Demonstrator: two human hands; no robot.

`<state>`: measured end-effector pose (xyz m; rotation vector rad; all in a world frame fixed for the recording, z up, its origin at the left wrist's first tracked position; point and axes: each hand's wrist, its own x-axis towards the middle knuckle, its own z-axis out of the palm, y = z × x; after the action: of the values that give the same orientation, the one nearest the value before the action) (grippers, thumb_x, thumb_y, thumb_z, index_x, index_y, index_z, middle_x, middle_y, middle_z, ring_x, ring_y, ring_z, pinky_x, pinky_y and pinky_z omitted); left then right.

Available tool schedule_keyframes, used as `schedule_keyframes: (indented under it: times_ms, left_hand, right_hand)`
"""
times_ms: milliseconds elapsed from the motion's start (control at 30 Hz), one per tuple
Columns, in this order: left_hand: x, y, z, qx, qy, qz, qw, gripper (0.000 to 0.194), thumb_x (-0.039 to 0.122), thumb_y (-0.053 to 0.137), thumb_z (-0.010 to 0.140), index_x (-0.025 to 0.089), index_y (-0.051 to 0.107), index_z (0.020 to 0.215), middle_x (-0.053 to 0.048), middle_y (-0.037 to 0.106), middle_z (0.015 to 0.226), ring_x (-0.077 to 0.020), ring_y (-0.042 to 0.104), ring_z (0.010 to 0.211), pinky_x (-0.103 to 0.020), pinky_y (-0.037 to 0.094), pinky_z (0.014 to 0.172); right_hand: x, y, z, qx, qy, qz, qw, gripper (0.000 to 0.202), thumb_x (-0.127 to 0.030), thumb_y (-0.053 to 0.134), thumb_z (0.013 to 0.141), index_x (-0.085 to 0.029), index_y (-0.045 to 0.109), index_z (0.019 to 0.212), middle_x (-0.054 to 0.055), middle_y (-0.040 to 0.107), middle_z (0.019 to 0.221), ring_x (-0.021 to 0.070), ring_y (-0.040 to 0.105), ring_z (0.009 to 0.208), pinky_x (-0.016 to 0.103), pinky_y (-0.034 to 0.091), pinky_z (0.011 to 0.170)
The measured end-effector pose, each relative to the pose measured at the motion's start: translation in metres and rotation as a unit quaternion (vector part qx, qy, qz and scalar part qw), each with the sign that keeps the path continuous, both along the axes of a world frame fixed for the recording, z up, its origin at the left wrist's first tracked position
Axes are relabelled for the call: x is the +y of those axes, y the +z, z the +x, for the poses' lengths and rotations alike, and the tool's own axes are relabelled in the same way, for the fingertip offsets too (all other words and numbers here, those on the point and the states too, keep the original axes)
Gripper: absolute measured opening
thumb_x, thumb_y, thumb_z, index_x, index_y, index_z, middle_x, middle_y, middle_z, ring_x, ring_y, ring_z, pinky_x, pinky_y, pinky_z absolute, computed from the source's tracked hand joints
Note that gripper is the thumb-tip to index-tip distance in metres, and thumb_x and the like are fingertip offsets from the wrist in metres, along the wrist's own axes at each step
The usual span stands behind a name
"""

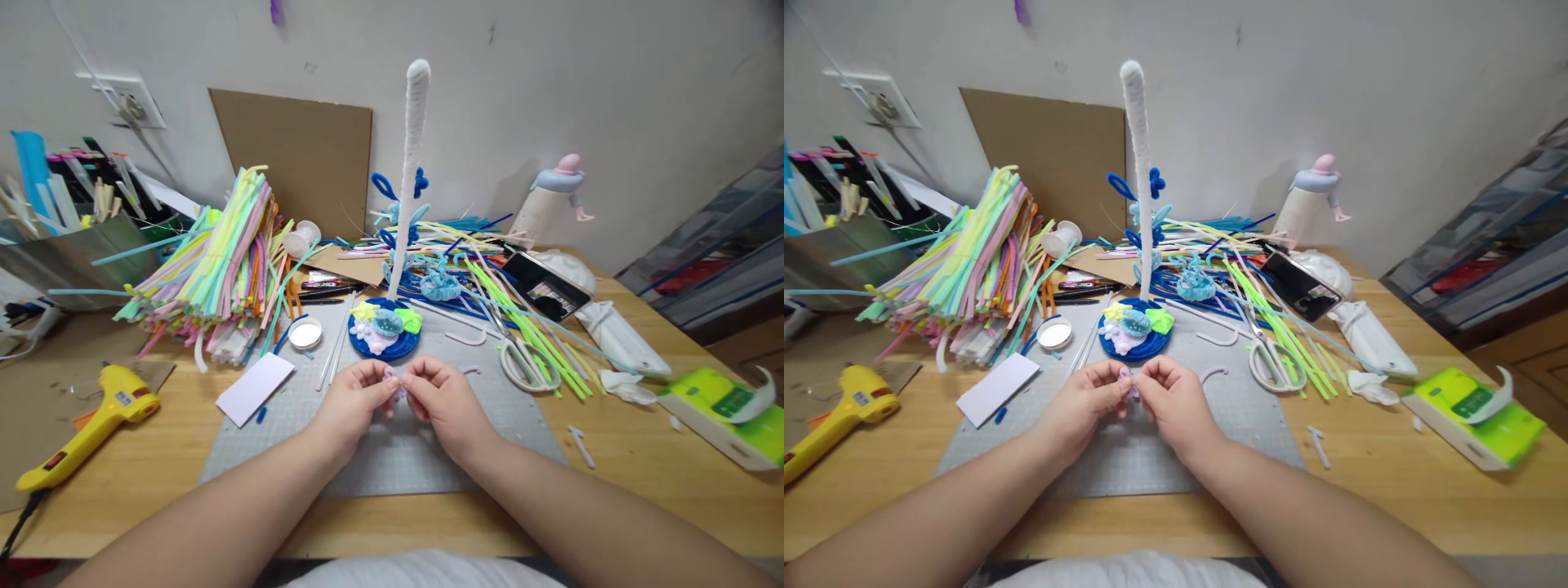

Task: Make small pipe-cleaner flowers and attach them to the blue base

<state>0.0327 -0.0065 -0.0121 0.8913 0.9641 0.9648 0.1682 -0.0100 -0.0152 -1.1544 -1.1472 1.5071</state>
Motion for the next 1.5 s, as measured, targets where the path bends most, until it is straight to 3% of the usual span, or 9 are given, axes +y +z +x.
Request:
schedule_keyframes:
  times_ms: [100, 200, 400, 633, 800, 1000, 1167, 1333, 1500]
  left_hand:
    - [0.001, -0.002, -0.001, -0.046, -0.003, -0.040, 0.998, 0.020, 0.027, 0.068, 0.068, 0.013, 0.056, 0.072, -0.002, 0.060, 0.064, -0.0087, 0.053, 0.055, -0.018, 0.040, 0.048]
    - [0.003, -0.002, -0.005, -0.090, 0.013, -0.049, 0.995, 0.017, 0.023, 0.068, 0.069, 0.013, 0.055, 0.072, -0.001, 0.061, 0.065, -0.0074, 0.055, 0.057, -0.017, 0.041, 0.052]
    - [0.004, 0.001, -0.006, -0.061, -0.001, -0.030, 0.998, 0.019, 0.026, 0.069, 0.068, 0.013, 0.057, 0.073, 0.000, 0.060, 0.062, -0.0076, 0.055, 0.056, -0.019, 0.044, 0.056]
    - [0.006, 0.003, -0.006, 0.037, 0.007, -0.013, 0.999, 0.029, 0.036, 0.073, 0.061, 0.012, 0.058, 0.068, 0.002, 0.058, 0.052, -0.0066, 0.051, 0.046, -0.018, 0.041, 0.048]
    - [0.006, 0.001, -0.007, 0.011, -0.039, -0.024, 0.999, 0.030, 0.035, 0.075, 0.059, 0.012, 0.056, 0.067, 0.001, 0.058, 0.057, -0.0067, 0.051, 0.047, -0.019, 0.043, 0.049]
    - [0.004, -0.004, -0.010, 0.017, -0.100, -0.051, 0.994, 0.026, 0.035, 0.072, 0.063, 0.012, 0.060, 0.069, -0.001, 0.060, 0.063, -0.0091, 0.054, 0.055, -0.021, 0.043, 0.052]
    - [0.002, 0.001, -0.011, -0.053, -0.054, -0.060, 0.995, 0.019, 0.027, 0.071, 0.066, 0.013, 0.059, 0.072, 0.000, 0.060, 0.066, -0.0056, 0.050, 0.054, -0.017, 0.038, 0.051]
    - [0.003, 0.004, -0.012, -0.097, -0.057, -0.094, 0.989, 0.017, 0.024, 0.070, 0.068, 0.013, 0.059, 0.076, -0.004, 0.063, 0.074, -0.0107, 0.057, 0.066, -0.023, 0.046, 0.063]
    - [0.004, 0.002, -0.013, -0.072, -0.053, -0.086, 0.992, 0.014, 0.020, 0.069, 0.068, 0.011, 0.060, 0.074, -0.002, 0.061, 0.071, -0.0058, 0.053, 0.058, -0.016, 0.040, 0.053]
  right_hand:
    - [0.002, -0.002, 0.000, 0.064, 0.053, -0.053, 0.995, 0.018, -0.034, 0.053, 0.077, -0.018, 0.045, 0.074, -0.005, 0.052, 0.055, 0.0057, 0.043, 0.037, 0.014, 0.026, 0.033]
    - [0.003, -0.002, 0.001, 0.045, 0.089, -0.036, 0.994, 0.021, -0.038, 0.054, 0.077, -0.019, 0.046, 0.083, -0.004, 0.056, 0.065, 0.0065, 0.049, 0.040, 0.014, 0.028, 0.031]
    - [0.003, -0.002, 0.002, -0.031, 0.092, 0.049, 0.994, 0.023, -0.039, 0.054, 0.079, -0.017, 0.051, 0.078, -0.003, 0.057, 0.063, 0.0046, 0.044, 0.039, 0.015, 0.029, 0.034]
    - [0.005, 0.000, 0.008, -0.055, 0.112, 0.060, 0.990, 0.021, -0.036, 0.055, 0.079, -0.016, 0.053, 0.073, -0.004, 0.052, 0.059, 0.0049, 0.042, 0.042, 0.016, 0.031, 0.038]
    - [0.007, 0.005, 0.012, -0.050, 0.109, 0.028, 0.992, 0.017, -0.031, 0.056, 0.076, -0.016, 0.051, 0.068, -0.007, 0.044, 0.050, 0.0047, 0.034, 0.040, 0.017, 0.026, 0.038]
    - [0.009, 0.007, 0.016, -0.102, 0.114, 0.090, 0.984, 0.017, -0.026, 0.055, 0.077, -0.016, 0.051, 0.064, -0.003, 0.050, 0.059, 0.0071, 0.043, 0.052, 0.018, 0.035, 0.049]
    - [0.012, 0.004, 0.018, -0.040, 0.137, 0.042, 0.989, 0.023, -0.039, 0.050, 0.082, -0.018, 0.049, 0.075, -0.006, 0.047, 0.057, 0.0050, 0.038, 0.040, 0.017, 0.032, 0.039]
    - [0.011, 0.002, 0.016, -0.087, 0.128, 0.074, 0.985, 0.018, -0.035, 0.056, 0.078, -0.017, 0.051, 0.077, -0.002, 0.054, 0.068, 0.0076, 0.047, 0.050, 0.018, 0.038, 0.043]
    - [0.010, 0.003, 0.016, -0.101, 0.108, 0.072, 0.986, 0.015, -0.032, 0.054, 0.079, -0.018, 0.051, 0.077, -0.004, 0.052, 0.063, 0.0065, 0.045, 0.045, 0.018, 0.036, 0.043]
